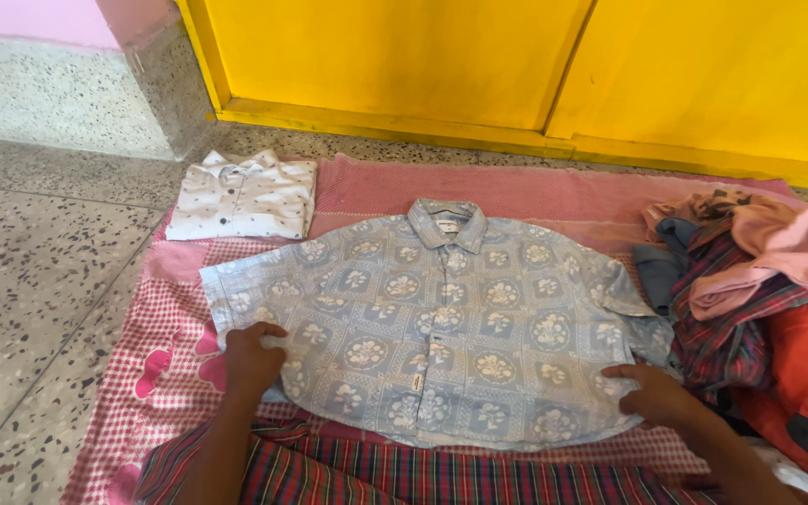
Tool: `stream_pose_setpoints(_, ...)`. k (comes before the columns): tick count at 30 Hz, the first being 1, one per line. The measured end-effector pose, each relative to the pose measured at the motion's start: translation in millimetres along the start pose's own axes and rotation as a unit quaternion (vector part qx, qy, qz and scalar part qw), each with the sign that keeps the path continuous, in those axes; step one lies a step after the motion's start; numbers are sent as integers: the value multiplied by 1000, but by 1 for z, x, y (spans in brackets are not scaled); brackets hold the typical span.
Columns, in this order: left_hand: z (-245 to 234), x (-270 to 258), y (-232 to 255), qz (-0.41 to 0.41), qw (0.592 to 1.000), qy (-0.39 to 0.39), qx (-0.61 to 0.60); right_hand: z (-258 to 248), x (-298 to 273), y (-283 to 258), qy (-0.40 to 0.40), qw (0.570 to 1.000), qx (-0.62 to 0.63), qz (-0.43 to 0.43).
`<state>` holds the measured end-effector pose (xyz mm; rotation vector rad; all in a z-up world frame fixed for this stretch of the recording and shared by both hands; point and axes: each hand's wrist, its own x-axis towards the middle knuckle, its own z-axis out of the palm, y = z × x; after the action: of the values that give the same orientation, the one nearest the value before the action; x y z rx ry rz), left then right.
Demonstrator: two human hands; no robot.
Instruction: The person picks up a light-colored patterned shirt from a pile of clothes, spreads it out on a pink floral cloth on the floor, and fastens several buttons along the front of the shirt and at the collar by hand.
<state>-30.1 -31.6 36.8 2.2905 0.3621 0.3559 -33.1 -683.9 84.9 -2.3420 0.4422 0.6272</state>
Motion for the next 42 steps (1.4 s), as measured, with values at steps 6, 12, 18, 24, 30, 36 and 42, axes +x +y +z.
stream_pose_setpoints(6,-80,-25,37,-79,984,-93,-130,-47,-33,8,-33,997,-66,-21)
stream_pose_setpoints(12,-170,-82,103,-128,955,-228,-142,-101,-119,13,-147,956,-107,-231)
stream_pose_setpoints(18,-227,-152,122,-8,941,-318,112,-113,-186,-1,-191,956,-219,31)
stream_pose_setpoints(24,-239,-176,152,-53,873,-409,261,-106,-220,-11,-253,879,-398,69)
stream_pose_setpoints(30,-209,-171,190,61,866,-377,322,-67,-165,-30,-107,885,-414,-184)
stream_pose_setpoints(36,16,-112,214,237,878,-360,208,72,-60,-73,41,887,-311,-339)
stream_pose_setpoints(42,74,-155,166,109,795,-508,313,131,-51,-45,-93,918,-364,-129)
